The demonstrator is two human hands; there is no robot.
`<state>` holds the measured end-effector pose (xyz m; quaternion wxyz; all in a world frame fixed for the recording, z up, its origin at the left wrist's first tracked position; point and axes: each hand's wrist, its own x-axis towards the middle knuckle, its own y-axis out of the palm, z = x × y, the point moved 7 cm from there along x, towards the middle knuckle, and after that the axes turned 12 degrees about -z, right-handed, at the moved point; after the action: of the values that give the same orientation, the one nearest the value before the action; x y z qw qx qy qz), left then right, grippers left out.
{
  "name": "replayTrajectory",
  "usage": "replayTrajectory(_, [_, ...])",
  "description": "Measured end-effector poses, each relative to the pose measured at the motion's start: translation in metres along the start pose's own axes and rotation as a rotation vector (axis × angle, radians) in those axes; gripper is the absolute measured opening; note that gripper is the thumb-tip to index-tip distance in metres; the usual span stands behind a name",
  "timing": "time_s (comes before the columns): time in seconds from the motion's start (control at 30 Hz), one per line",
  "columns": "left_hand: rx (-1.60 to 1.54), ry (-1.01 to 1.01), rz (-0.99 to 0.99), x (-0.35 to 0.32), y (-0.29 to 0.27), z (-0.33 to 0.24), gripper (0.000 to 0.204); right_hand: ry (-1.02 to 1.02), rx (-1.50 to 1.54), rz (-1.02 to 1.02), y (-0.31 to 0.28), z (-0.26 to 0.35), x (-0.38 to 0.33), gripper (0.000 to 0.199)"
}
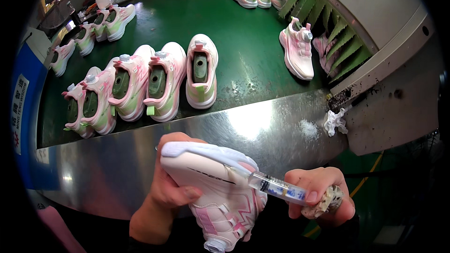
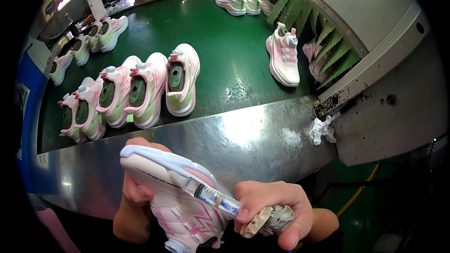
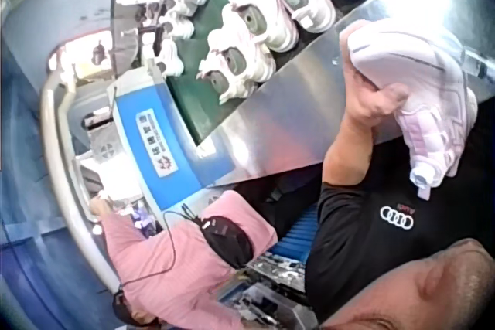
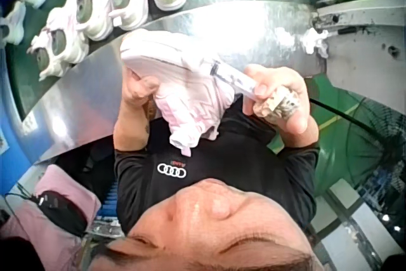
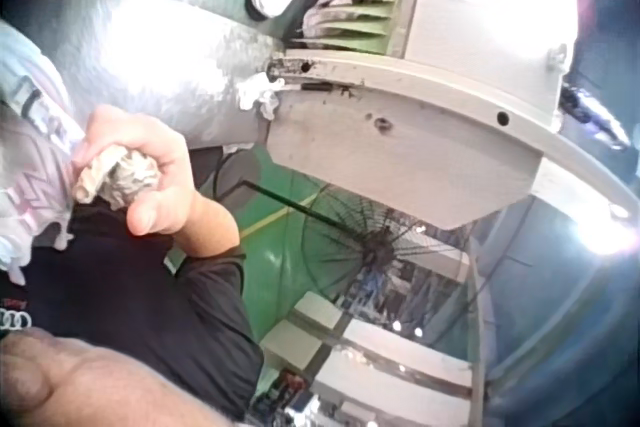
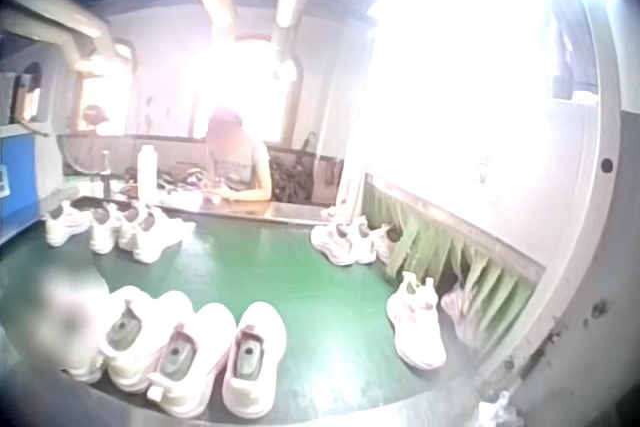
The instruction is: The person applies adhesive along the seams of shoes using a syringe dispenser, refills the dispenser from a bottle, wipes it with a cloth, and applies adhesive to more shoes.
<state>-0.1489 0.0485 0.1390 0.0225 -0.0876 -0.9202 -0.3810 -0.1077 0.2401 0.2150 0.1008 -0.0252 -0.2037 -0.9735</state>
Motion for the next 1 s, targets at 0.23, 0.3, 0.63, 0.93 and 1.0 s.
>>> replayTrajectory(0.23, [-0.040, -0.253, -0.096, 0.005, -0.014, 0.020, 0.078, -0.014, 0.222, 0.171, -0.028, -0.022, -0.013, 0.063])
replayTrajectory(0.3, [-0.037, -0.269, -0.105, 0.006, -0.012, 0.020, 0.079, 0.004, 0.233, 0.161, -0.032, -0.030, -0.017, 0.063])
replayTrajectory(0.63, [-0.051, -0.208, -0.290, 0.018, -0.065, 0.037, 0.069, 0.030, 0.062, 0.108, -0.057, -0.050, -0.039, 0.059])
replayTrajectory(0.93, [0.235, -0.092, -0.409, 0.002, -0.117, 0.021, 0.062, -0.002, -0.005, 0.111, -0.054, -0.052, -0.060, 0.055])
replayTrajectory(1.0, [0.192, -0.095, -0.463, 0.005, -0.106, 0.018, 0.058, -0.004, 0.009, 0.125, -0.053, -0.052, -0.066, 0.054])
